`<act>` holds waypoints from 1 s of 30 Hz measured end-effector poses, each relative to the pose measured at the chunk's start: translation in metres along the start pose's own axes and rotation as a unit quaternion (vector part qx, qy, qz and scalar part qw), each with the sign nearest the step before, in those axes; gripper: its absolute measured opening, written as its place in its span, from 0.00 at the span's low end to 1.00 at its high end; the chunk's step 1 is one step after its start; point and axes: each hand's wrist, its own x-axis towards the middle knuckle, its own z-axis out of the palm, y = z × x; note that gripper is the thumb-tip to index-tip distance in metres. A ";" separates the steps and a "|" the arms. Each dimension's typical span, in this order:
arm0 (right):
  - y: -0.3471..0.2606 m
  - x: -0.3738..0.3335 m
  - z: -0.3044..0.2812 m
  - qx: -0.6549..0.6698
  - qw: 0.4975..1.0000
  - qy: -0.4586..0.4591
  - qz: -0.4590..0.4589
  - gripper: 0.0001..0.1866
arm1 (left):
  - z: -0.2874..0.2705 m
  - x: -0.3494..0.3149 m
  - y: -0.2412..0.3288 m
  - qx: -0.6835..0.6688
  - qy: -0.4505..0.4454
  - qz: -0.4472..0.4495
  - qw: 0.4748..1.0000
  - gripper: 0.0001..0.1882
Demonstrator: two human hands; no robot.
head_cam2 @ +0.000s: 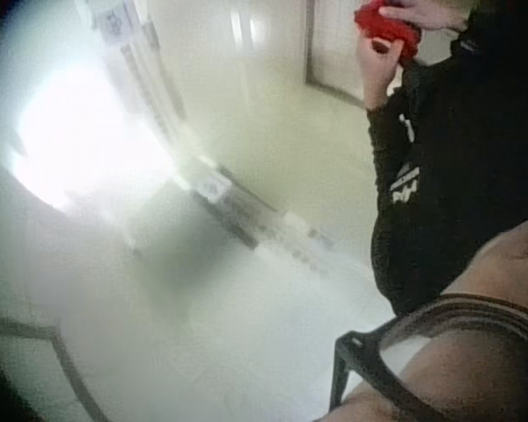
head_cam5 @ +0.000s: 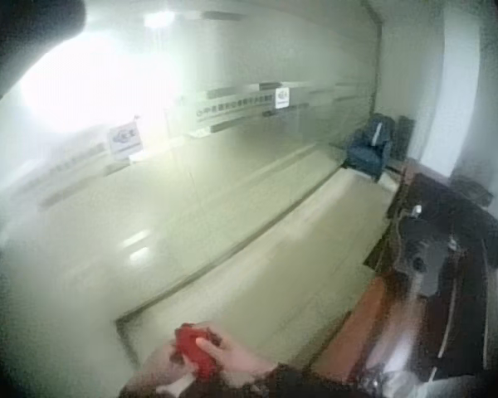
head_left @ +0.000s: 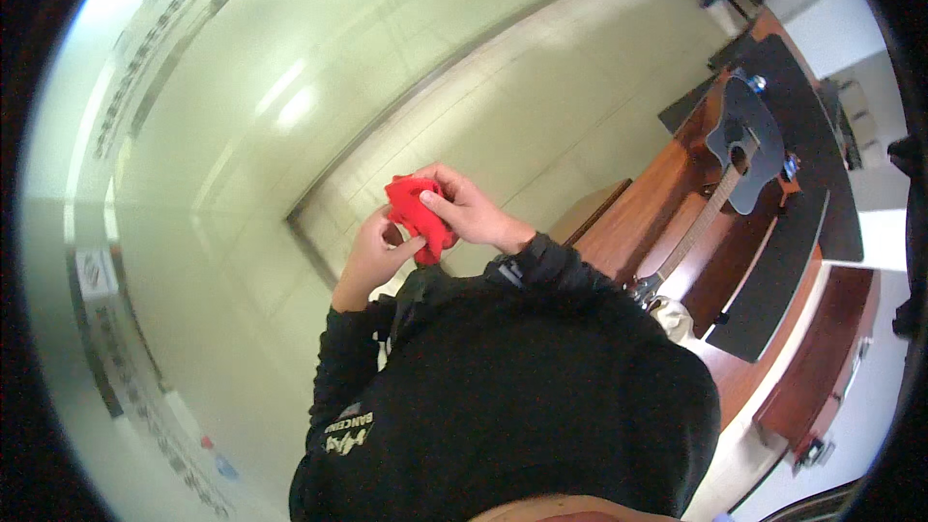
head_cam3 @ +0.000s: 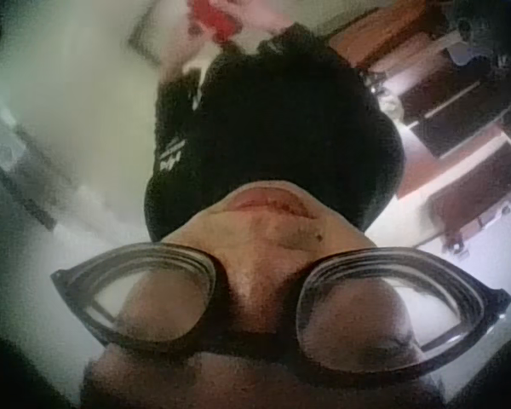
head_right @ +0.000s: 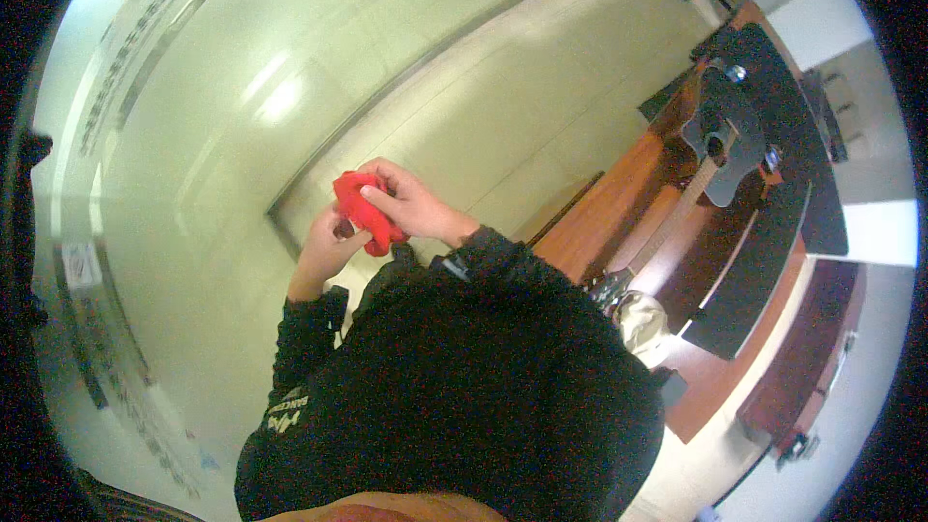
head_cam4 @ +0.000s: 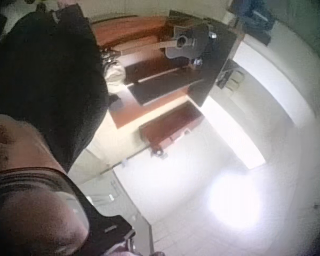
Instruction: The person wipes a white office chair with a red cloth, then walks to a black wicker chair and wipes its seat and back. The person then walks through the office and exits through a glass door.
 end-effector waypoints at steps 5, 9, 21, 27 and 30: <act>0.009 0.060 -0.037 -0.035 0.989 0.147 0.003 0.16 | -0.026 0.117 -0.024 -0.046 -0.102 0.059 0.992 0.14; 0.003 0.088 -0.067 -0.034 0.964 0.265 0.008 0.16 | -0.034 0.202 -0.020 -0.112 -0.203 0.046 0.972 0.11; -0.030 0.064 -0.250 -0.034 0.864 0.502 -0.017 0.10 | 0.106 0.437 0.051 -0.150 -0.414 0.106 0.891 0.04; -0.091 0.075 -0.371 0.019 0.864 0.499 -0.069 0.07 | 0.184 0.539 0.125 -0.167 -0.411 0.114 0.889 0.08; -0.121 0.075 -0.407 0.008 0.863 0.500 -0.071 0.07 | 0.214 0.575 0.151 -0.231 -0.422 0.154 0.863 0.13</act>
